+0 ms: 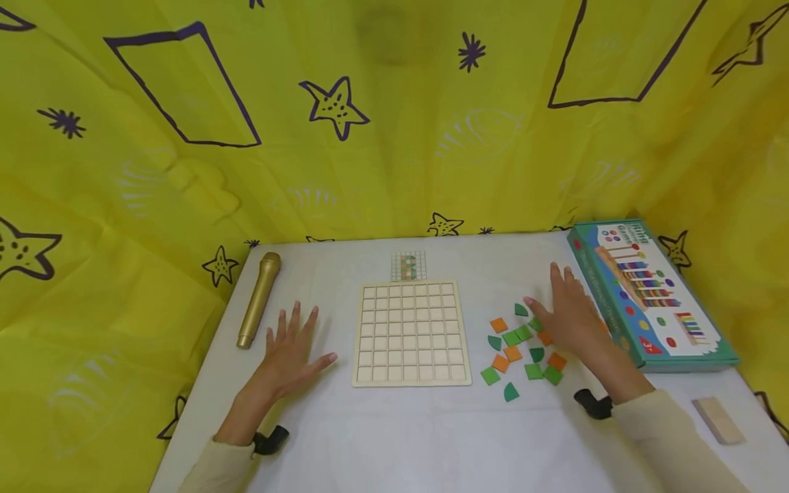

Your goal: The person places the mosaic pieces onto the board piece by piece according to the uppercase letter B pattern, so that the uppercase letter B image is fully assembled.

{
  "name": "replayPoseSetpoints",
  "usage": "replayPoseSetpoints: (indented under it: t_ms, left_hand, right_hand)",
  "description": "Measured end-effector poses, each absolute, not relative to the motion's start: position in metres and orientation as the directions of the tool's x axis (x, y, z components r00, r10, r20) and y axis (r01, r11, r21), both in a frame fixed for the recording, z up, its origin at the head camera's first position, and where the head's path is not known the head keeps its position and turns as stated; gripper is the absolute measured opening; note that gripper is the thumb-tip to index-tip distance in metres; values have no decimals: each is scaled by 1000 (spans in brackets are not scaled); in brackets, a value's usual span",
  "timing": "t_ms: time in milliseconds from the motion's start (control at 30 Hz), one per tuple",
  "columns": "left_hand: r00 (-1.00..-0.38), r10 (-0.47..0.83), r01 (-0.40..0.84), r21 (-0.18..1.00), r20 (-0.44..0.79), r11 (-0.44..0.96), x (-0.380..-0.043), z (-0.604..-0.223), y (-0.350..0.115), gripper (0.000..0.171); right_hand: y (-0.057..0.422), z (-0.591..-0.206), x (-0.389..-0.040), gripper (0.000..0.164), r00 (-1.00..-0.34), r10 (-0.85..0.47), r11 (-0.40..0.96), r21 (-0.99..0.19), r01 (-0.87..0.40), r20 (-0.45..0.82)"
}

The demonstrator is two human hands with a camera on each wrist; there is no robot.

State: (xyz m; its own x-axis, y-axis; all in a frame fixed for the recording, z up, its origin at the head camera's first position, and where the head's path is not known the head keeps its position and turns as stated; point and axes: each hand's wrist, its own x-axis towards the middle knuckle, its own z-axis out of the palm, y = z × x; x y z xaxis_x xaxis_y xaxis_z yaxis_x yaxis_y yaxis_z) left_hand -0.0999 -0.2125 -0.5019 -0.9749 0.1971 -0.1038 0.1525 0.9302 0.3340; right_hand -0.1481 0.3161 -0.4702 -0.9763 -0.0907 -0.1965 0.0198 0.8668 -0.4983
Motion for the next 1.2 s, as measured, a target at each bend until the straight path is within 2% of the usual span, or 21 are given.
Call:
replayPoseSetpoints:
  t_ms: [133, 433, 700, 1000, 1200]
  left_hand:
    - [-970, 220, 174, 344, -101, 923, -100, -506, -208, 100]
    - [-946, 302, 234, 394, -117, 889, -97, -514, -192, 89]
    - [-924, 354, 272, 398, -146, 876, -92, -520, -178, 76]
    - [-916, 370, 290, 382, -153, 877, -90, -520, -174, 69]
    - [-914, 370, 286, 381, -169, 879, -92, -519, -173, 67]
  right_hand:
    - [337, -476, -143, 89, -979, -47, 843, -534, 67, -197]
    - [353, -497, -117, 76, -973, 81, 880, -442, 172, -216]
    - [345, -512, -100, 60, -981, 112, 907, -387, 166, -158]
    - [332, -508, -98, 56, -992, 81, 862, -493, 117, -93]
    - [335, -509, -97, 48, -976, 194, 846, -487, 216, -96]
